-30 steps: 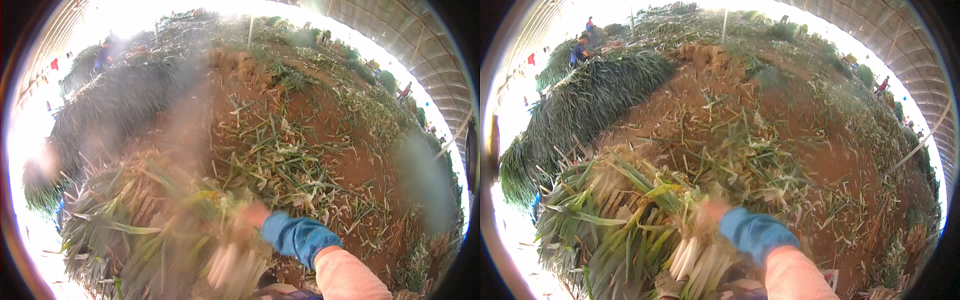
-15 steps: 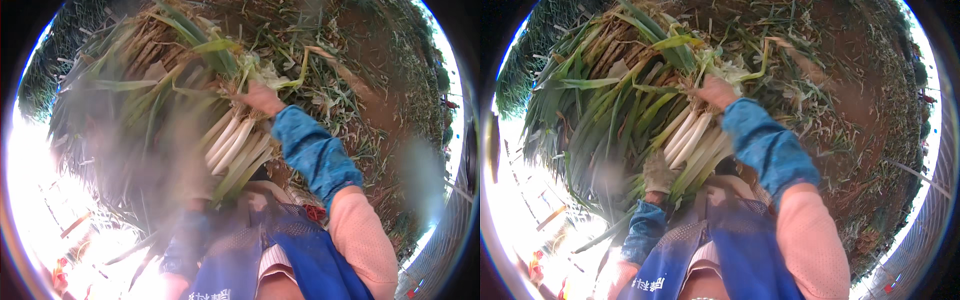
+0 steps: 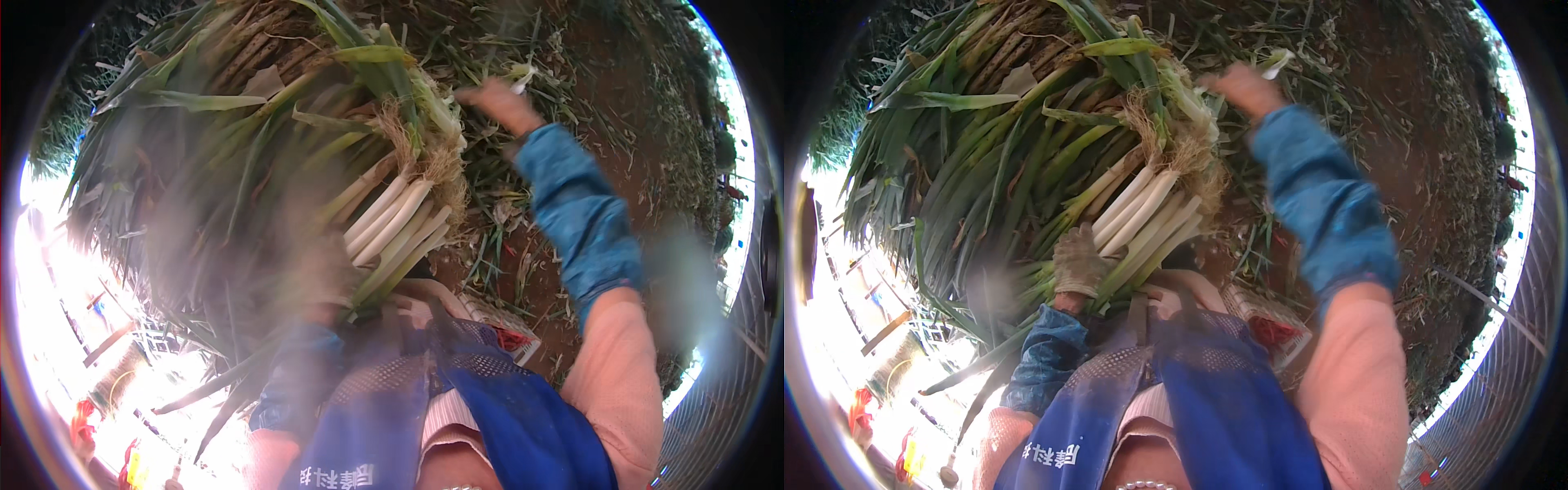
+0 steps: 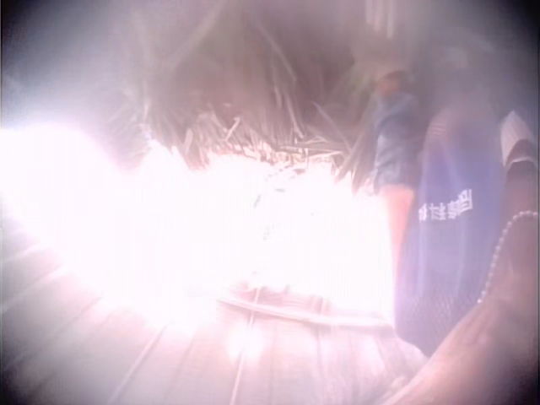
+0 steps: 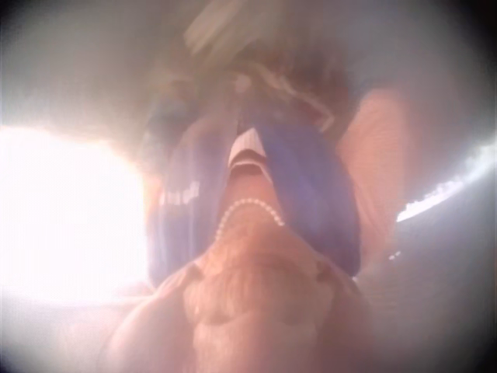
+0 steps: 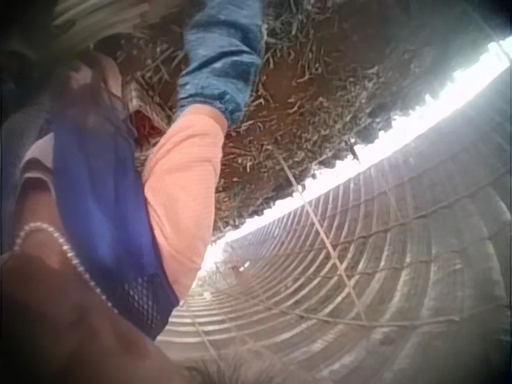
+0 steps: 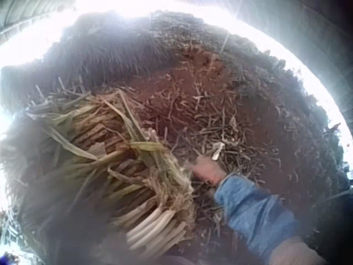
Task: Sorting and trimming a large pile of green onions or leeks in an agricultural setting.
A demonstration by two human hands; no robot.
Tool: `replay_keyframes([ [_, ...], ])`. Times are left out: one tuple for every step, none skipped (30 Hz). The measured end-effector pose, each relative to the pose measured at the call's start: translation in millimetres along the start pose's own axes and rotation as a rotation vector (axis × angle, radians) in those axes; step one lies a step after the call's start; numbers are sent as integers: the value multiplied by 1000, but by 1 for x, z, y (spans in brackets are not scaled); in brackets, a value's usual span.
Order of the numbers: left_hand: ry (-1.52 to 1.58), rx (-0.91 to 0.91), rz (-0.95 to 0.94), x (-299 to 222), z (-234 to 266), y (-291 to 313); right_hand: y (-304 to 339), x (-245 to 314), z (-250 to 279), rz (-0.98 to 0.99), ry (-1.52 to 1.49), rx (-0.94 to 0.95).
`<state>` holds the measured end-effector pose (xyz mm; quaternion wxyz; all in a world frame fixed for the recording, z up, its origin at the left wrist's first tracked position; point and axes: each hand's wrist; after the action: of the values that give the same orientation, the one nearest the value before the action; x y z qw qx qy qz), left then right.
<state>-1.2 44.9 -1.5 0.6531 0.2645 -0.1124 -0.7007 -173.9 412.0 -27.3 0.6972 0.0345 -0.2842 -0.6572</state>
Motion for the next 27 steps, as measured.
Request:
replay_keyframes([
  [-28,29,53,9,-2,1,-2,72,-29,-153,2,40],
  [-40,57,73,11,-5,-1,8,117,-46,-187,-129,214],
  [-40,52,60,9,-11,-3,13,136,-78,-148,-6,145],
  [-63,-7,30,11,-18,-4,14,140,-109,-105,115,79],
  [-84,-61,3,13,-24,-4,8,127,-114,-111,116,77],
  [-79,-58,-5,8,-22,-5,1,105,-111,-138,121,70],
  [-14,-64,3,5,-16,-1,2,92,-109,-154,123,70],
  [45,-68,50,19,-15,4,18,114,-84,153,289,107],
  [63,-74,33,12,-14,0,19,104,-81,139,309,101],
  [36,-63,-11,12,-12,-1,17,104,-85,39,332,57],
  [8,-52,-54,14,-11,-2,15,103,-88,-59,353,13],
  [18,-58,-54,15,-11,-3,20,99,-88,49,403,-23],
  [22,-72,-57,18,-15,-2,17,97,-92,53,411,-24],
  [26,-81,-70,19,-16,-2,13,91,-99,3,423,-76],
  [34,-81,-77,21,-17,0,9,85,-104,-47,434,-128],
  [47,-73,-79,21,-19,0,3,72,-105,-54,444,-130],
  [58,-66,-76,21,-19,1,-2,63,-102,-107,444,-98],
  [65,-69,-79,20,-18,0,-4,54,-101,-162,443,-67],
  [67,-60,-83,21,-16,0,-4,54,-101,-158,446,-65],
  [69,-51,-87,22,-13,1,-5,55,-100,-134,466,-101],
  [71,-50,-85,24,-12,2,-6,56,-101,-110,484,-137],
  [70,-53,-90,25,-11,3,-8,59,-100,-111,484,-137],
  [68,-55,-94,27,-10,3,-11,61,-99,-194,384,-156],
  [64,-53,-94,29,-12,5,-15,63,-97,-275,280,-174],
  [63,-68,-106,29,-15,4,-19,56,-92,-259,324,-197],
  [58,-82,-117,28,-17,5,-21,42,-85,-243,366,-220],
  [53,-83,-118,27,-19,8,-23,21,-64,-308,435,-241],
])
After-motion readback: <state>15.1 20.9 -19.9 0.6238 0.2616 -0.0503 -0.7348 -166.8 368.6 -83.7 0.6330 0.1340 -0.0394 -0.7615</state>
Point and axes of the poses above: each hand's wrist, its own y-axis away from the middle knuckle, its own z-axis out of the back of the hand, x = y × z, and after that the axes turned 8 degrees about z, right-handed
